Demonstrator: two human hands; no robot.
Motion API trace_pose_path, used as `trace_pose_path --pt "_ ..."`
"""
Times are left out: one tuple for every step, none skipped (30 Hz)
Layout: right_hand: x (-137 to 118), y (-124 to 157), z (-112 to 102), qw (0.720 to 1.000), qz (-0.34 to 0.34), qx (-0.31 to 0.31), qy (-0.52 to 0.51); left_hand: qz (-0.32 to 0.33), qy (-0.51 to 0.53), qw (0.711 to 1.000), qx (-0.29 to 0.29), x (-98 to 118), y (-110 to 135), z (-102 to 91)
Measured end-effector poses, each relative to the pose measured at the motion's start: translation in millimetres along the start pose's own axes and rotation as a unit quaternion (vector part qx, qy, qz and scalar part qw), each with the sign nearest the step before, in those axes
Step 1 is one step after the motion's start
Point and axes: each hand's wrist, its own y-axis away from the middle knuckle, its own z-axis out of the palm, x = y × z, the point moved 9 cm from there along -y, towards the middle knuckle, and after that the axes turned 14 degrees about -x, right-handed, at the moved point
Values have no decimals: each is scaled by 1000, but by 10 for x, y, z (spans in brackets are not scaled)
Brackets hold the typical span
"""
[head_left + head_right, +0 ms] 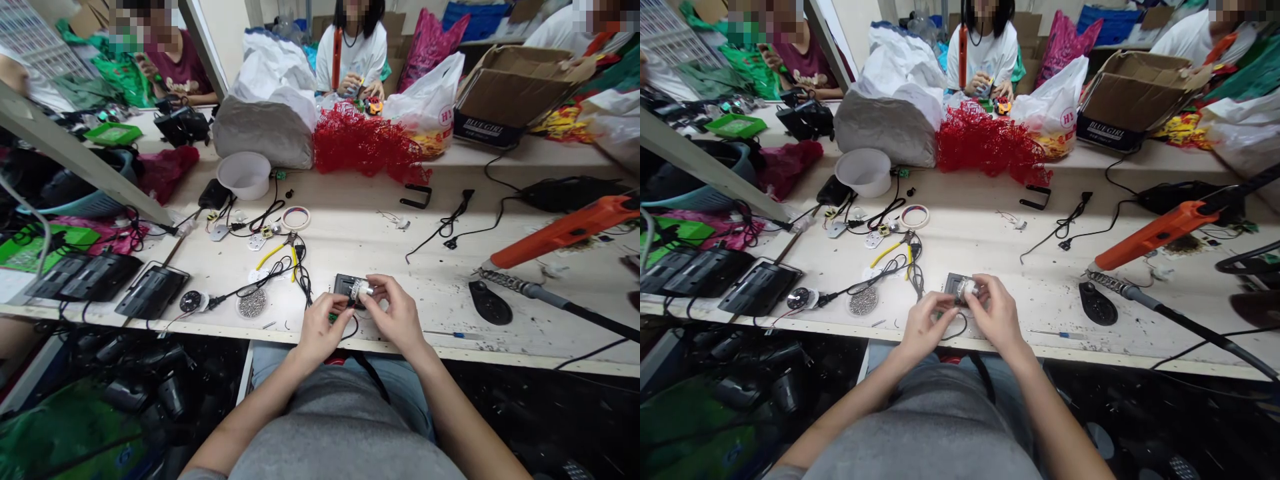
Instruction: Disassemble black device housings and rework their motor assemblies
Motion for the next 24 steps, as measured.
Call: trace_pose_path --pt "-51 -33 -3 999 -13 -9 36 24 -40 999 -26 48 1 45" --pt "-108 -67 10 997 -31 -20 71 48 -75 995 -48 92 7 88" --pt "-164 -101 40 993 -51 -33 102 71 -104 990 -65 130 16 127" --pt "-213 -135 82 988 -71 -46 130 91 -124 985 -78 159 26 161" --pt "-250 -168 134 982 -86 -61 154 105 -139 981 -88 178 34 188" --pt "-274 -201 190 977 -96 -76 175 115 -147 978 -94 188 40 202" --pt "-286 -232 246 972 -102 -91 193 120 -151 977 -93 193 43 201" --pt "-292 -261 293 967 -105 -103 207 122 -152 977 -87 192 43 181" --pt "-296 -284 325 964 -107 -111 218 121 -152 978 -77 188 40 146" --pt "-302 -302 342 961 -109 -114 227 119 -151 979 -62 183 35 96" --pt "-311 -313 347 959 -112 -116 234 115 -151 981 -46 178 28 35" --pt "-324 -317 347 957 -117 -117 240 110 -154 982 -28 171 17 -35" --pt "-336 -316 343 954 -121 -119 247 104 -159 982 -11 165 1 -106" --pt "-347 -310 338 951 -124 -121 254 98 -165 981 3 157 -21 -172" --pt "-355 -303 333 949 -125 -124 262 92 -171 981 12 148 -51 -227" --pt "-361 -295 329 946 -125 -127 270 87 -175 981 13 137 -89 -263" --pt "-363 -289 327 944 -123 -129 278 84 -178 980 5 122 -135 -277" --pt "-363 -287 327 942 -120 -130 286 82 -181 980 -10 104 -186 -267" --pt "-362 -287 328 940 -117 -130 293 82 -183 979 -31 82 -240 -239" --pt "-361 -291 334 938 -115 -130 301 80 -185 978 -54 54 -293 -199" --pt "-359 -298 347 935 -114 -133 308 77 -184 977 -78 19 -342 -151" --pt "-358 -306 367 933 -116 -138 313 72 -182 975 -102 -23 -386 -101" --pt "-354 -314 393 930 -118 -146 315 65 -178 974 -124 -68 -423 -54" --pt "-348 -322 420 929 -121 -157 313 57 -174 973 -141 -114 -454 -16"
